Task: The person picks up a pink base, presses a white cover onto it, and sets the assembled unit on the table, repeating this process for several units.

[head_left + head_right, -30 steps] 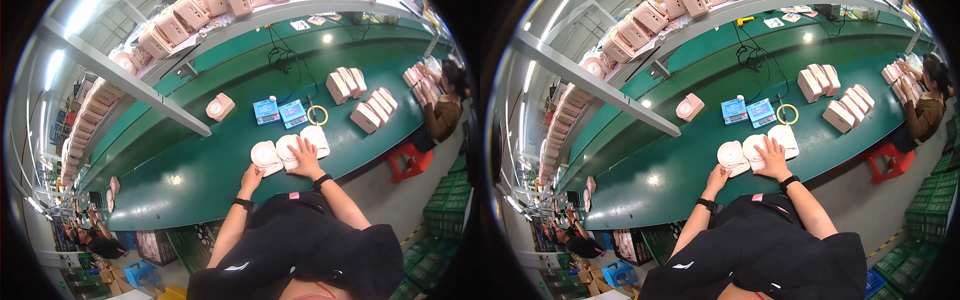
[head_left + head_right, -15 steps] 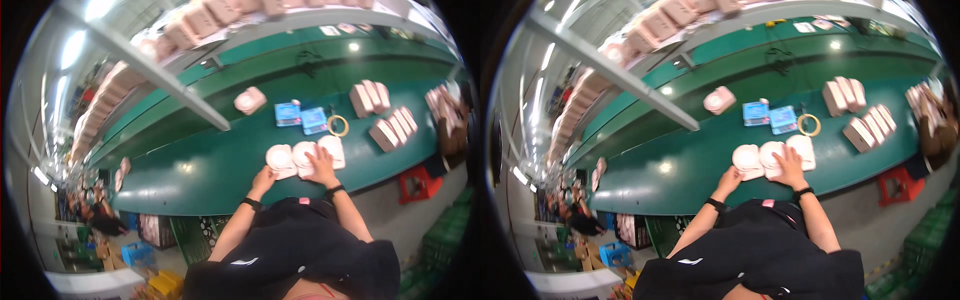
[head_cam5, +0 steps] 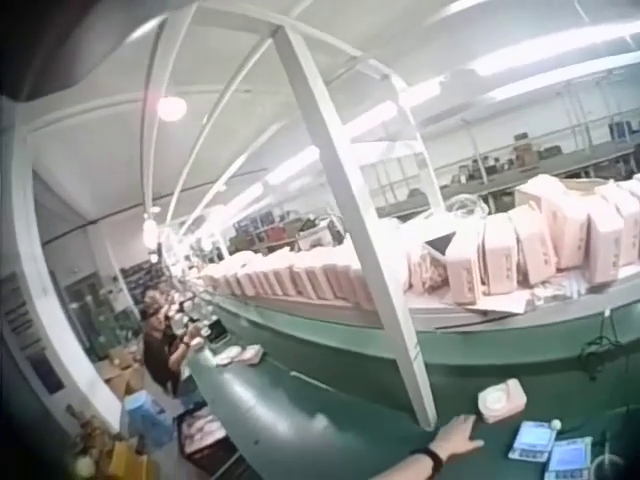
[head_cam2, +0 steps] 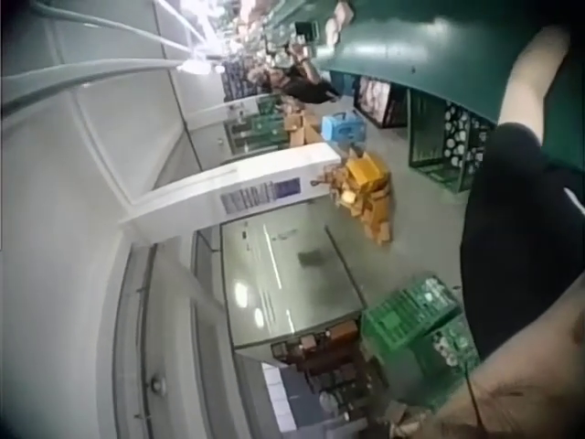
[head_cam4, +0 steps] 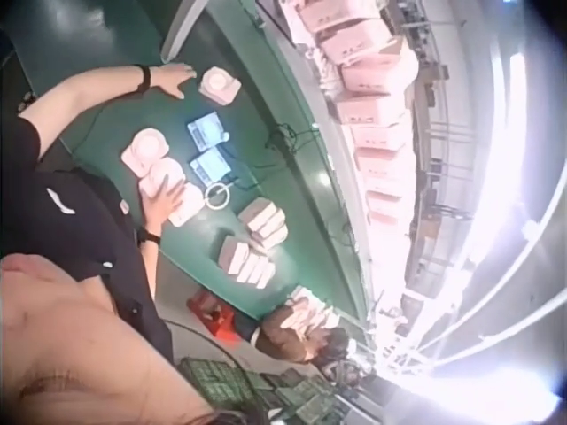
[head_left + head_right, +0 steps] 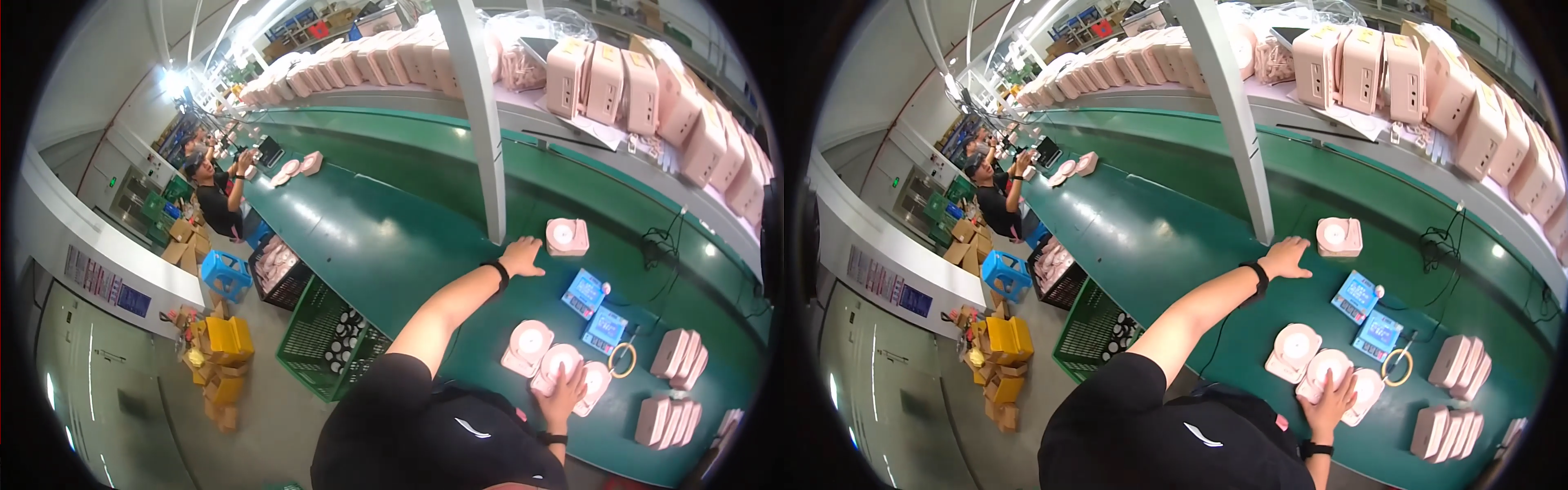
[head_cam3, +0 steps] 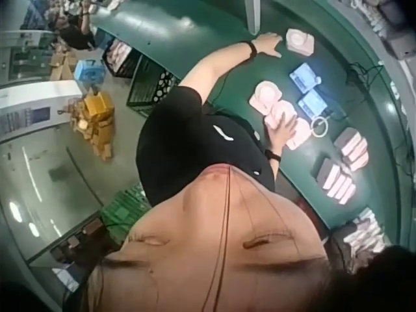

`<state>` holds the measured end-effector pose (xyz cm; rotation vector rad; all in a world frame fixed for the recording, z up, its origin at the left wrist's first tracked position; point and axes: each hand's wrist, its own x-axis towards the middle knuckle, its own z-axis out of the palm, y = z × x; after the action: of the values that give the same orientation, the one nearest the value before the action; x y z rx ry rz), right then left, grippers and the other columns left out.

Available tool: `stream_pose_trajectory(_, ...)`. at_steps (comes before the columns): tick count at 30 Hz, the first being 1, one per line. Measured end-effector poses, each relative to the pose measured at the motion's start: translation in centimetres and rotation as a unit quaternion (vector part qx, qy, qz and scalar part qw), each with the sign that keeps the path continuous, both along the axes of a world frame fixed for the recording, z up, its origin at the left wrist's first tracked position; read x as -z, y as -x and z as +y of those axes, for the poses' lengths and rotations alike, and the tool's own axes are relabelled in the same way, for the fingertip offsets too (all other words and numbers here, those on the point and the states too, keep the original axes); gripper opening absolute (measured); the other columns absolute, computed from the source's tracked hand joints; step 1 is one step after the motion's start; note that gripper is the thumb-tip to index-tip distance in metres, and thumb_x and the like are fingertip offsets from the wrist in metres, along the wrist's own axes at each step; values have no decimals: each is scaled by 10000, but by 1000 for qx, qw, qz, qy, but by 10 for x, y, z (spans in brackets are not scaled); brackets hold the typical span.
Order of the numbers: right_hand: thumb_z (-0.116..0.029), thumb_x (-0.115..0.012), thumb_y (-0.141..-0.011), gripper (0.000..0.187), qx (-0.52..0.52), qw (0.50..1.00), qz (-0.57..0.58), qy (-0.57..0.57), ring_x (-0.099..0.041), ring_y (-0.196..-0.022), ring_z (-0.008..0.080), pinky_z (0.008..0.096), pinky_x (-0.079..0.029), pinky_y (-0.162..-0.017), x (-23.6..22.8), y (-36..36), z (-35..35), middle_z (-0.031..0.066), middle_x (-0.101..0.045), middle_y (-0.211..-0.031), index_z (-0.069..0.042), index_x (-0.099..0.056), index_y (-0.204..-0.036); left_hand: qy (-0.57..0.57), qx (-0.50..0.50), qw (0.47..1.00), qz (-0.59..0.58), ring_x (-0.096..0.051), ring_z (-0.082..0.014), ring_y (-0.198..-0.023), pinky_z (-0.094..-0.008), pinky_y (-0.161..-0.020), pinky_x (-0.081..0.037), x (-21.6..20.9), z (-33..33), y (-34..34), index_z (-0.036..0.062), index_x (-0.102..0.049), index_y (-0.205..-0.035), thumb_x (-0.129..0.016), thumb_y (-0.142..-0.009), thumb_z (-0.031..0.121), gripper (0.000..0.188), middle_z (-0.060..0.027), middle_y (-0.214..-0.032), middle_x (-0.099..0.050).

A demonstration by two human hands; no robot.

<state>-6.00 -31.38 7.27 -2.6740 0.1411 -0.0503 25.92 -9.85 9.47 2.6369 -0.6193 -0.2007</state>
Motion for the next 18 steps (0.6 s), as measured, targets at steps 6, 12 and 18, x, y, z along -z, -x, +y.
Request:
stream_pose_trajectory(6, -441, -801, -553, 958, -19, 999, 38, 11, -142, -1381, 437, 631, -165, -1030, 2, -1, -4, 231, -156, -1503, -187, -383, -1377, -101, -33, 985, -137, -395, -327, -1241, -478, -950, -404, 16, -62, -57, 65, -352, -1347, -861, -515, 370, 1022, -182, -1316, -404)
stream_pose_trajectory(12, -524, -774, -574, 960, -31, 998, 53, 24, -142, -1367, 469, 650, -169, -1009, 4, -6, -4, 264, -150, -1491, -177, -376, -1377, -156, 12, 984, -84, -430, -329, -1196, -436, -926, -422, 16, -99, -87, 53, -268, -1397, -861, -478, 331, 1128, -188, -1263, -434)
stream_pose_trajectory(18, -510, -779, -575, 950, -27, 997, 62, 21, -149, -1364, 472, 652, -171, -1006, 4, -8, -7, 261, -162, -1487, -175, -383, -1370, -35, 38, 999, -9, -476, -328, -1078, -409, -865, -449, 21, -110, -77, 72, -356, -1304, -820, -477, 215, 959, -153, -1133, -477)
